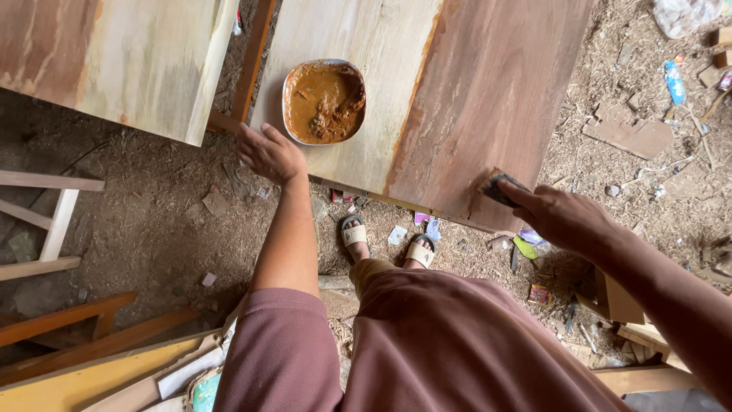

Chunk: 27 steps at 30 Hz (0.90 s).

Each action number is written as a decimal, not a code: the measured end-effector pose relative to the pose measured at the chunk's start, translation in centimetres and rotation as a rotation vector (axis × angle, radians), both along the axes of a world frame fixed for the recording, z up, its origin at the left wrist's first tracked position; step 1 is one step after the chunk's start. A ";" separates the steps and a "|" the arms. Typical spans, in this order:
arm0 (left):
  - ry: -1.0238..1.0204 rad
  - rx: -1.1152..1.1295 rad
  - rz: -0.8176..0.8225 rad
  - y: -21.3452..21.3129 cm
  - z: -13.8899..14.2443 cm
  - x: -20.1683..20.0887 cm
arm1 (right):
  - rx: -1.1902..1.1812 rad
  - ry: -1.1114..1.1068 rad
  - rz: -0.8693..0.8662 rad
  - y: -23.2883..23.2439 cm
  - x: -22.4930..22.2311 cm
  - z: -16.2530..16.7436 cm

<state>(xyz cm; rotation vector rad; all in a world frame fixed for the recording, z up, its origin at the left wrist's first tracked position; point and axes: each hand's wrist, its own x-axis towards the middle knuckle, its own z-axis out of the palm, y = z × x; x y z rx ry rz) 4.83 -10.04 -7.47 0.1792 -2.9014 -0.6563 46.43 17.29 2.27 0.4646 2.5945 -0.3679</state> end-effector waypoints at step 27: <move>-0.003 0.006 -0.005 0.6 2.2 0.3 | -0.256 -0.331 -0.264 -7.0 -1.1 4.2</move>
